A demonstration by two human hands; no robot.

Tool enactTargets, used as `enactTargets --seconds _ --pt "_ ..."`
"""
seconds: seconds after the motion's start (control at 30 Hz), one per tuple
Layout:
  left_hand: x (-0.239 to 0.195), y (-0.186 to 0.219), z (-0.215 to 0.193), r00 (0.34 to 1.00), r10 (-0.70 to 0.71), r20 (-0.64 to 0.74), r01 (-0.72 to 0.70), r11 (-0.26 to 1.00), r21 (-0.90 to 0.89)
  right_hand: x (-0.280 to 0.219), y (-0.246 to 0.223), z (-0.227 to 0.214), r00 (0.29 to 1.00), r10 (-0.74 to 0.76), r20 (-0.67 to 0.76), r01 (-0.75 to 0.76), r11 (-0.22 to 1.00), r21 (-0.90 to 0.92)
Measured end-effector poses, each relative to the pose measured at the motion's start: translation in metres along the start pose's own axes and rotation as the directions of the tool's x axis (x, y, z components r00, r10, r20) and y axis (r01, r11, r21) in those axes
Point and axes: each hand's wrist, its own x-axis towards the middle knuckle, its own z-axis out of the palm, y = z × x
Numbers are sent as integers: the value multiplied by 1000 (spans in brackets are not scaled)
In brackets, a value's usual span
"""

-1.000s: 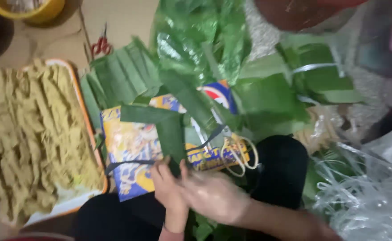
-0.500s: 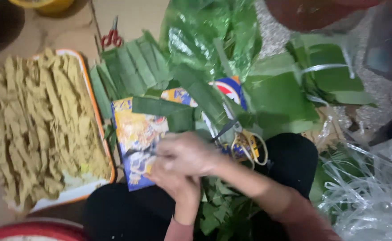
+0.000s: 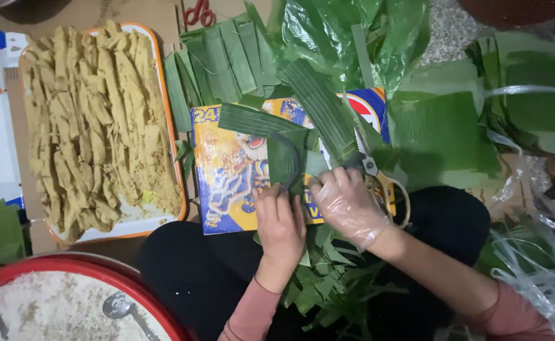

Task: Wrapping traditional rice cakes in banana leaves with rice and filling

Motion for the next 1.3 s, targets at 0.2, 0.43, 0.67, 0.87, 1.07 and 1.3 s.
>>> enactTargets --seconds 0.2,0.43,0.67,0.87,1.07,1.3 --pt "3 0 -1 1000 16 -9 -16 1000 -6 2 3 4 998 -22 -56 18 998 -64" --pt "3 -1 -3 1000 11 -7 -11 1000 -23 12 1 -30 958 63 280 -130 965 228" --pt "3 0 -6 999 32 13 -32 999 -20 36 20 -60 713 -81 696 -650 294 700" --pt "2 -1 -4 999 43 9 -43 998 -44 28 22 -46 923 -338 185 213 847 487" --pt "-1 -8 -1 999 40 1 -40 997 -63 49 24 -40 975 -208 -80 187 566 803" --pt "-7 -10 0 999 38 5 -37 994 -106 35 -7 0 935 332 125 -242 341 908"
